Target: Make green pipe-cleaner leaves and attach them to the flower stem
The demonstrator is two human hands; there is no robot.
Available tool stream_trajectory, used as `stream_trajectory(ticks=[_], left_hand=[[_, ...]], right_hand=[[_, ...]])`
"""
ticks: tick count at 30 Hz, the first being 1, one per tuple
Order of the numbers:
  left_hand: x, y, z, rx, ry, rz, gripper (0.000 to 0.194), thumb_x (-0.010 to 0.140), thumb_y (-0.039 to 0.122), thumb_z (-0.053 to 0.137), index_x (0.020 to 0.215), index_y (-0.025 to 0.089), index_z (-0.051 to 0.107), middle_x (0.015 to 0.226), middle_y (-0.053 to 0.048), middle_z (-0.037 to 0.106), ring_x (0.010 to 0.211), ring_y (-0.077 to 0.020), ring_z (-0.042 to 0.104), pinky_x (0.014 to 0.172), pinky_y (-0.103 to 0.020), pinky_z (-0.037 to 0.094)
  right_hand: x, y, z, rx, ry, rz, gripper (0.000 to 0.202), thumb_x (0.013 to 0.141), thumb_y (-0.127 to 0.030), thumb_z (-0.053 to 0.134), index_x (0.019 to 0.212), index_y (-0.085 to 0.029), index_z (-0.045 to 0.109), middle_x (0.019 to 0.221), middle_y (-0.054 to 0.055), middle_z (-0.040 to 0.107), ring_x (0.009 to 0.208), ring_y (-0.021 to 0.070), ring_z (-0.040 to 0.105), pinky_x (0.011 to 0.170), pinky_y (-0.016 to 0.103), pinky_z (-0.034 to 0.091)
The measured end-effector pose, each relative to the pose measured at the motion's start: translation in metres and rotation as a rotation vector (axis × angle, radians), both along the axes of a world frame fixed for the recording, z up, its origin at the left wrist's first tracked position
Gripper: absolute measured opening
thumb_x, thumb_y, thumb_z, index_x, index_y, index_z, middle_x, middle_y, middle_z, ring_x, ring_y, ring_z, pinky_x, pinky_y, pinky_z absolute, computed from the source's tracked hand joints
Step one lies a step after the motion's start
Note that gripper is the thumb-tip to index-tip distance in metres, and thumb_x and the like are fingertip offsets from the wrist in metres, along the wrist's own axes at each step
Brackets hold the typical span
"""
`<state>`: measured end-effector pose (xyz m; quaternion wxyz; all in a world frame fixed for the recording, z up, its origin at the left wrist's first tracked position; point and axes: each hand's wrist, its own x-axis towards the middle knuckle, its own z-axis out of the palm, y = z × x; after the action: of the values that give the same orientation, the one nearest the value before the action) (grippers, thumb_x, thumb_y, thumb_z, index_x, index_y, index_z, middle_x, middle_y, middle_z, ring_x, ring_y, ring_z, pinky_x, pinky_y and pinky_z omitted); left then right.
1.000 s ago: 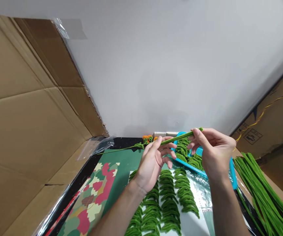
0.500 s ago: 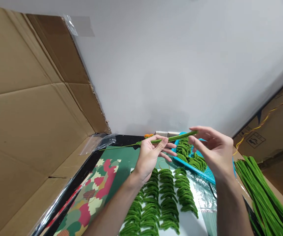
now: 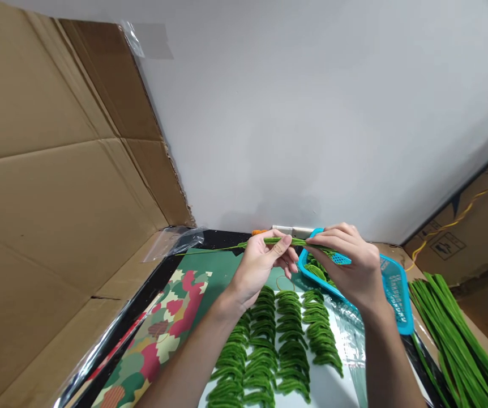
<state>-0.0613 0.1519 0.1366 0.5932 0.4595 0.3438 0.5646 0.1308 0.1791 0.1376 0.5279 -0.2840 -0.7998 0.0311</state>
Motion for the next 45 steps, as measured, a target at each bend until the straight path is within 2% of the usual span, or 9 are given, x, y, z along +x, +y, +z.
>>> stream_trajectory(ticks=[3, 7, 13, 17, 20, 25, 29, 36, 45], left_hand=[[0.001, -0.002, 0.001, 0.011, 0.0, 0.001, 0.036, 0.091, 0.045, 0.081, 0.086, 0.015, 0.062, 0.068, -0.002, 0.07, 0.054, -0.0121, 0.067, 0.046, -0.019, 0.052], [0.005, -0.004, 0.001, 0.066, 0.001, 0.02, 0.035, 0.092, 0.045, 0.08, 0.085, 0.016, 0.061, 0.066, 0.0, 0.069, 0.052, -0.0127, 0.066, 0.043, -0.019, 0.051], [0.01, -0.006, -0.003, 0.21, 0.086, 0.176, 0.033, 0.095, 0.045, 0.076, 0.085, 0.016, 0.064, 0.068, -0.001, 0.069, 0.051, -0.0125, 0.065, 0.042, -0.021, 0.051], [0.005, -0.005, -0.006, 0.249, 0.191, 0.297, 0.031, 0.096, 0.045, 0.076, 0.087, 0.016, 0.068, 0.069, -0.001, 0.069, 0.055, -0.0119, 0.065, 0.046, -0.02, 0.05], [0.0, -0.004, -0.007, 0.264, 0.265, 0.32, 0.031, 0.096, 0.047, 0.074, 0.09, 0.017, 0.07, 0.07, -0.001, 0.069, 0.058, -0.0122, 0.065, 0.048, -0.02, 0.049], [-0.005, -0.004, -0.007, 0.278, 0.35, 0.328, 0.035, 0.097, 0.052, 0.072, 0.09, 0.018, 0.07, 0.072, -0.001, 0.068, 0.058, -0.0125, 0.063, 0.048, -0.02, 0.046], [-0.007, -0.004, -0.005, 0.275, 0.39, 0.295, 0.034, 0.096, 0.052, 0.072, 0.089, 0.019, 0.068, 0.07, 0.0, 0.065, 0.055, -0.0118, 0.061, 0.047, -0.02, 0.044], [-0.011, -0.008, 0.002, 0.273, 0.445, 0.222, 0.026, 0.095, 0.042, 0.076, 0.088, 0.019, 0.069, 0.063, 0.002, 0.062, 0.052, -0.0106, 0.056, 0.051, -0.02, 0.045], [-0.012, -0.005, 0.002, 0.253, 0.47, 0.154, 0.027, 0.099, 0.046, 0.069, 0.096, 0.019, 0.069, 0.07, 0.001, 0.063, 0.054, -0.0096, 0.054, 0.05, -0.02, 0.041]], right_hand=[[-0.002, -0.003, 0.0, -0.095, 0.104, 0.013, 0.006, 0.093, -0.024, 0.08, 0.089, -0.026, 0.078, 0.082, 0.0, 0.079, 0.075, 0.0197, 0.069, 0.077, 0.04, 0.051], [-0.009, -0.005, -0.002, -0.285, 0.374, -0.004, 0.014, 0.084, -0.034, 0.089, 0.079, -0.024, 0.08, 0.074, 0.0, 0.078, 0.064, 0.0184, 0.068, 0.065, 0.035, 0.053], [-0.036, -0.006, -0.008, -0.498, 0.681, 0.025, 0.021, 0.079, -0.037, 0.091, 0.076, -0.02, 0.08, 0.069, 0.002, 0.078, 0.055, 0.0174, 0.069, 0.052, 0.029, 0.055], [-0.041, -0.009, -0.007, -0.283, 0.442, -0.068, 0.011, 0.092, -0.031, 0.079, 0.085, -0.023, 0.082, 0.08, 0.004, 0.08, 0.068, 0.0198, 0.071, 0.067, 0.035, 0.057], [-0.036, -0.01, -0.004, -0.106, 0.23, -0.148, 0.01, 0.096, -0.026, 0.075, 0.089, -0.025, 0.081, 0.087, 0.005, 0.081, 0.079, 0.0226, 0.069, 0.074, 0.039, 0.055], [-0.031, -0.008, -0.003, -0.037, -0.017, -0.112, 0.012, 0.1, -0.019, 0.07, 0.096, -0.026, 0.079, 0.092, 0.003, 0.082, 0.082, 0.0223, 0.07, 0.08, 0.041, 0.051], [-0.034, -0.009, -0.006, -0.02, -0.059, -0.062, 0.017, 0.102, -0.015, 0.062, 0.098, -0.022, 0.077, 0.093, 0.005, 0.08, 0.084, 0.0214, 0.069, 0.077, 0.037, 0.054], [-0.033, -0.017, 0.001, 0.174, -0.225, -0.119, 0.019, 0.101, -0.009, 0.058, 0.093, -0.018, 0.073, 0.084, 0.007, 0.074, 0.077, 0.0207, 0.062, 0.07, 0.035, 0.053], [-0.032, -0.015, -0.004, 0.101, -0.167, -0.149, 0.019, 0.101, -0.01, 0.058, 0.094, -0.019, 0.073, 0.085, 0.006, 0.075, 0.078, 0.0205, 0.064, 0.071, 0.035, 0.054]])
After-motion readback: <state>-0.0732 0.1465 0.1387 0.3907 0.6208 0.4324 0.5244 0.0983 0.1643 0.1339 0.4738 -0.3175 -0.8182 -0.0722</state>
